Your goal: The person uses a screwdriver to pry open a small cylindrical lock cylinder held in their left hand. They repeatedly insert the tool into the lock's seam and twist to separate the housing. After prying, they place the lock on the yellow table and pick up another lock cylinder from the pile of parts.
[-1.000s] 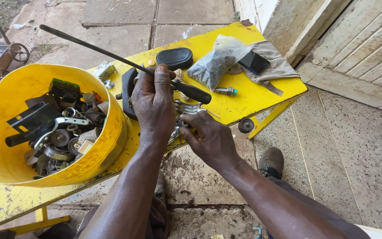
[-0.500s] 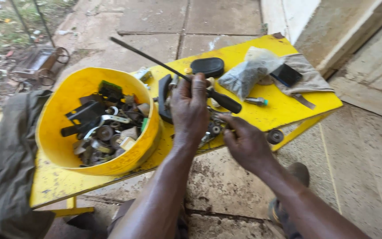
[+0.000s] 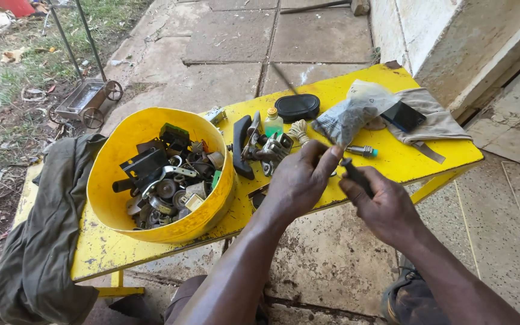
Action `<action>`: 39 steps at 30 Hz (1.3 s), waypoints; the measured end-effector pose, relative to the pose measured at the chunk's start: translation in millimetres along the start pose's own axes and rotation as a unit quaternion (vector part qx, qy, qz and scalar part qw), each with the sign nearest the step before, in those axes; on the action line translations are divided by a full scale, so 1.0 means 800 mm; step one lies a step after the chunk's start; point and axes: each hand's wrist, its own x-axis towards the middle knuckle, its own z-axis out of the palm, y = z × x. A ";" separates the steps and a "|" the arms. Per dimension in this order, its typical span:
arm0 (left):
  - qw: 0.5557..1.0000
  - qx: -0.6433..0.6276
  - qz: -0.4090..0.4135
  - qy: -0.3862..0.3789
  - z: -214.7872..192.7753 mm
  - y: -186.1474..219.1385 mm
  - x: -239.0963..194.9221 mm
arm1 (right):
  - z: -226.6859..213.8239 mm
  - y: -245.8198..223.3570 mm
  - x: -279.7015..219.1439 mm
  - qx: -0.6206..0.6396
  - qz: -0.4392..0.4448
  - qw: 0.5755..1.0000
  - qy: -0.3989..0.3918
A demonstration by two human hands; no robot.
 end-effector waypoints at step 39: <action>0.941 0.322 -0.078 -0.074 -0.022 -0.061 0.002 | -0.016 0.037 0.016 0.121 -0.013 0.992 0.032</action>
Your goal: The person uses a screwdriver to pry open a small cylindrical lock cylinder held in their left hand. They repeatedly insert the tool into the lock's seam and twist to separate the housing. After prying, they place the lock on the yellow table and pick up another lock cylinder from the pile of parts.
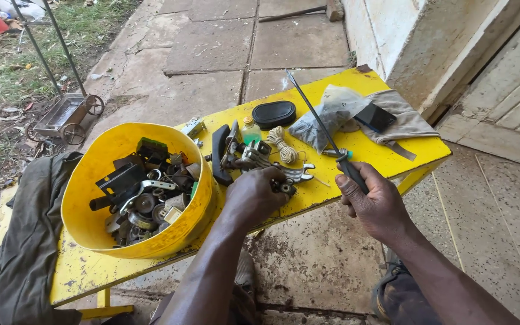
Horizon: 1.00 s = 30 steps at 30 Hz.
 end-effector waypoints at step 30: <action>0.997 -0.014 -0.077 -0.008 -0.041 0.004 -0.026 | -0.002 -0.002 -0.006 0.019 -0.010 1.000 -0.003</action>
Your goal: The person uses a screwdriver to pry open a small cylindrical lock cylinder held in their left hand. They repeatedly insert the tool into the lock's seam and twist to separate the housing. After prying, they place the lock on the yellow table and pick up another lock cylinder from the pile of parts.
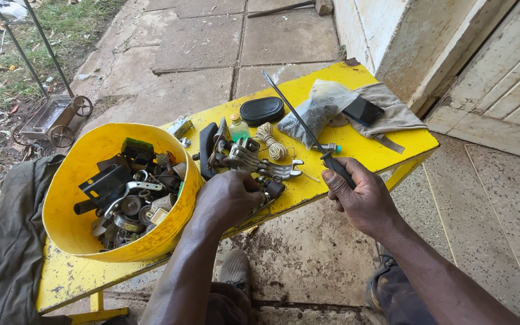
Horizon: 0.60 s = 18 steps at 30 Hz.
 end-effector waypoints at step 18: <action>0.998 -0.046 0.037 -0.011 -0.013 0.051 -0.022 | 0.009 0.001 -0.001 0.051 -0.053 0.996 0.054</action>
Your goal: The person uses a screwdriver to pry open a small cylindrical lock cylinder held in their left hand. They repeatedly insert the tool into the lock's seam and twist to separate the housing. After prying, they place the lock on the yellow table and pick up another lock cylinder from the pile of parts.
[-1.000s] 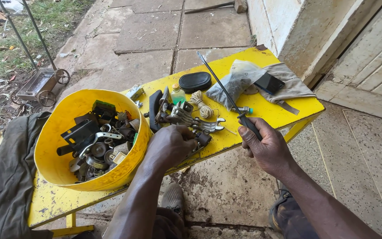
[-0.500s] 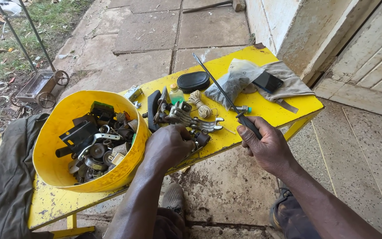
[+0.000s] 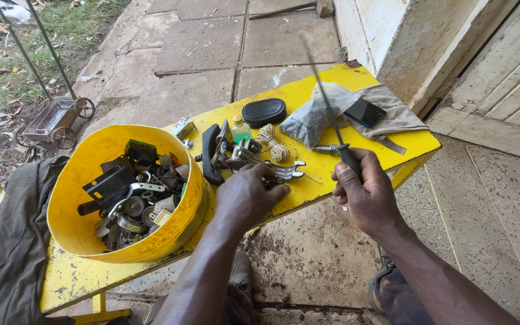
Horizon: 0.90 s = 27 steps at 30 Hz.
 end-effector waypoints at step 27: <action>0.986 0.148 -0.072 0.011 0.025 -0.097 0.034 | -0.012 0.000 0.016 -0.103 0.074 0.992 -0.001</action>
